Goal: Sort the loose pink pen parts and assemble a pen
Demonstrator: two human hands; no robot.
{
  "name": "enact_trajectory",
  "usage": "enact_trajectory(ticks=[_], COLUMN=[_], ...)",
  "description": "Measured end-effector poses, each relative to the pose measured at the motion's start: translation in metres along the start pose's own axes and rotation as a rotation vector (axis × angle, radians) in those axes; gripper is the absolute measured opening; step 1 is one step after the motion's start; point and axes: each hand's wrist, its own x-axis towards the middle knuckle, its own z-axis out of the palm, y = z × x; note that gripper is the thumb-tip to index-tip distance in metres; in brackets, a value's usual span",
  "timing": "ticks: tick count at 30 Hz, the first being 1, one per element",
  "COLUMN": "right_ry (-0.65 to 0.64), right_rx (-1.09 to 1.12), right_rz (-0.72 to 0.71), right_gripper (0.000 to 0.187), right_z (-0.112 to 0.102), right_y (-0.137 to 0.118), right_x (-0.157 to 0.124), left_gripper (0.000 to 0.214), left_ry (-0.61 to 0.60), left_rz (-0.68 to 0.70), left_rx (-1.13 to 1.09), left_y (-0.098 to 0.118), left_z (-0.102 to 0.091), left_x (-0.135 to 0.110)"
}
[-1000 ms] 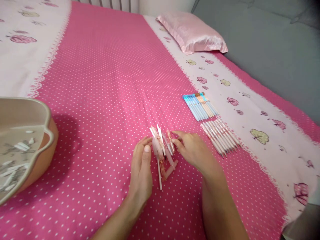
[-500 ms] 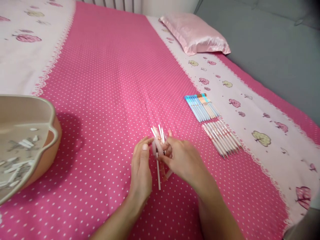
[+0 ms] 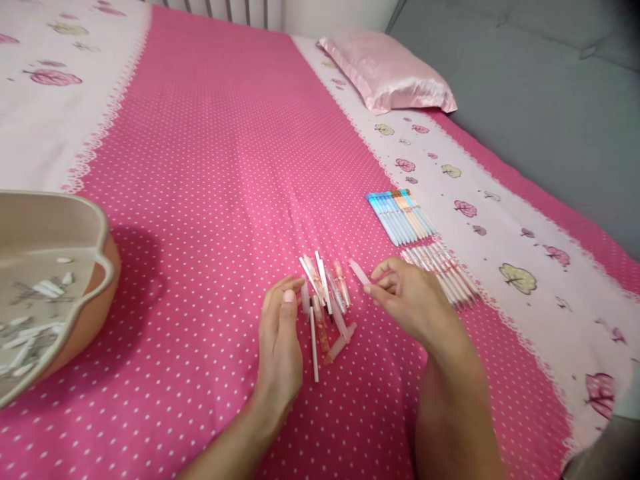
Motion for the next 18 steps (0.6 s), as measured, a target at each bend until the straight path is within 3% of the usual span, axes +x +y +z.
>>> enact_trajectory(ticks=[5, 8, 13, 18], right_ry=[-0.179, -0.139, -0.124, -0.1], right_rx=[-0.019, 0.029, 0.078, 0.147], right_rz=[-0.024, -0.024, -0.167, -0.239], right_gripper=[0.022, 0.03, 0.029, 0.035], right_z=[0.008, 0.011, 0.029, 0.04], right_y=[0.004, 0.004, 0.003, -0.001], right_x=[0.007, 0.009, 0.017, 0.02], left_gripper=[0.043, 0.045, 0.046, 0.045], left_ry=[0.008, 0.015, -0.079, -0.116], left_rz=[-0.012, -0.004, -0.005, -0.076], left_rx=[0.024, 0.104, 0.177, -0.045], left_y=[0.001, 0.005, 0.011, 0.006], left_z=[0.0, -0.002, -0.003, -0.001], left_x=[-0.001, -0.003, -0.004, -0.003])
